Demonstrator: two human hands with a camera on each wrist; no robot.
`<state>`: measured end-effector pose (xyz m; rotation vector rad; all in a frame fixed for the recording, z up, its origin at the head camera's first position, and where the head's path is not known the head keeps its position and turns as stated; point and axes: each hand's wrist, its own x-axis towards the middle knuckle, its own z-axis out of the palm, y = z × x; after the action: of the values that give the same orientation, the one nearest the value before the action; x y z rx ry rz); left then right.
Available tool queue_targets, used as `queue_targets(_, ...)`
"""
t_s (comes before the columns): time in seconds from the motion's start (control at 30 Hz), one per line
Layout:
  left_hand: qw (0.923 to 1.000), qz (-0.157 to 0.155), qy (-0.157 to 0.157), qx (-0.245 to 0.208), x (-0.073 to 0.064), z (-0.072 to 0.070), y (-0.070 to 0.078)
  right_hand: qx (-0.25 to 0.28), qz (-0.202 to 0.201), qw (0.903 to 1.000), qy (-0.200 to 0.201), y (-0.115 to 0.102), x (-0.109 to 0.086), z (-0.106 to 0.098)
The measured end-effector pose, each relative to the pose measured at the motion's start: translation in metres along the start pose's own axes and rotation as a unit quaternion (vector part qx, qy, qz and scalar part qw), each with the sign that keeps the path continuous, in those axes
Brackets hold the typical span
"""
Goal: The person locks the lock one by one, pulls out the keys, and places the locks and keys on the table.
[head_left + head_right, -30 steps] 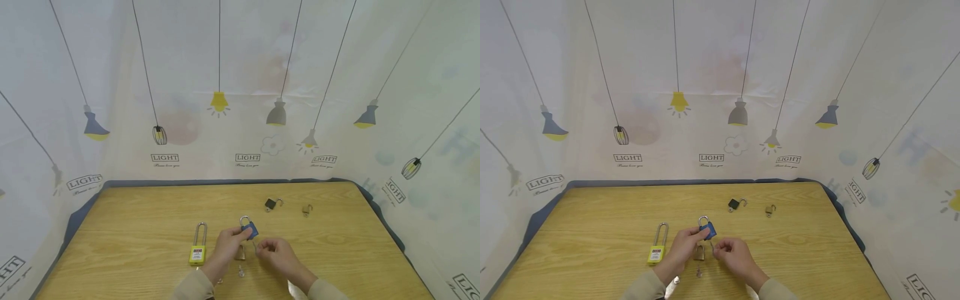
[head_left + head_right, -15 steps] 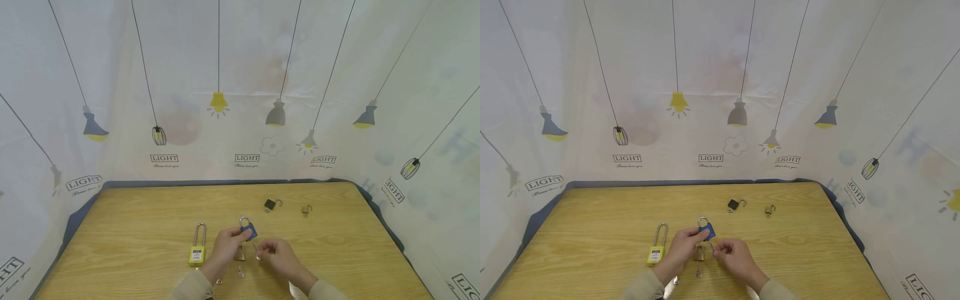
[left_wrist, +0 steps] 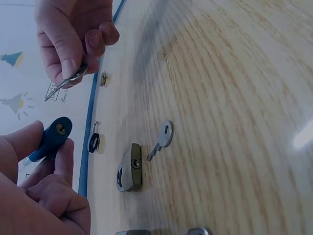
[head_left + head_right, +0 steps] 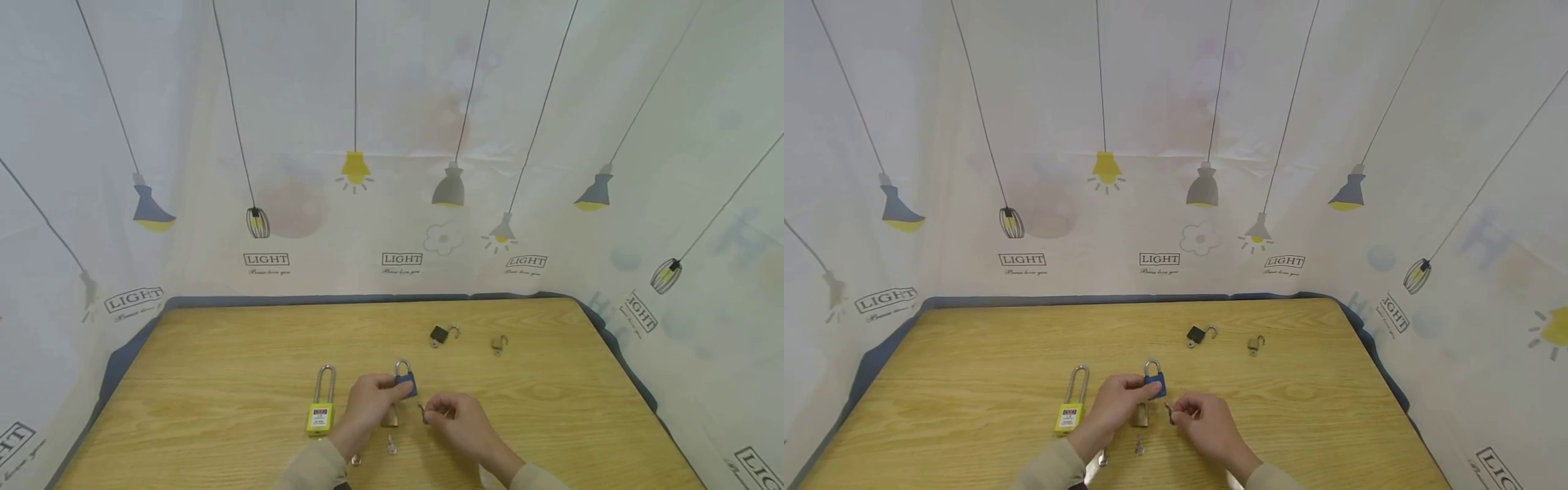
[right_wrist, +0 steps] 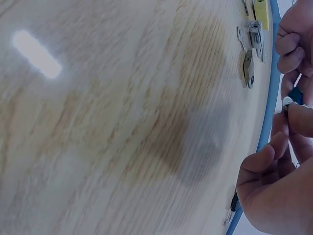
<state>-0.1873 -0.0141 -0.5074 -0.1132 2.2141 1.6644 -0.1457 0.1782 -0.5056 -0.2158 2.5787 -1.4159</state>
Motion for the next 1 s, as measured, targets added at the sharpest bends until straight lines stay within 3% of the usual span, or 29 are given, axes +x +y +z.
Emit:
queue_targets(0.23,0.9961,0.024,-0.006,0.085,0.005,0.004,-0.004,-0.005,0.008,0.9994,0.034,0.002,-0.001,-0.003)
queue_targets(0.5,0.9837,0.057,0.005,0.171,0.006,0.011,-0.006,0.028,0.025,0.9961,0.080,0.002,0.001,-0.004)
queue_targets(0.73,0.9743,0.067,0.016,0.215,0.005,0.022,-0.007,0.026,0.038,0.9949,0.090,0.004,0.000,-0.008)
queue_targets(1.0,0.9707,0.068,0.025,0.229,0.002,0.031,-0.007,0.037,0.040,0.9945,0.089,0.002,0.000,-0.014)
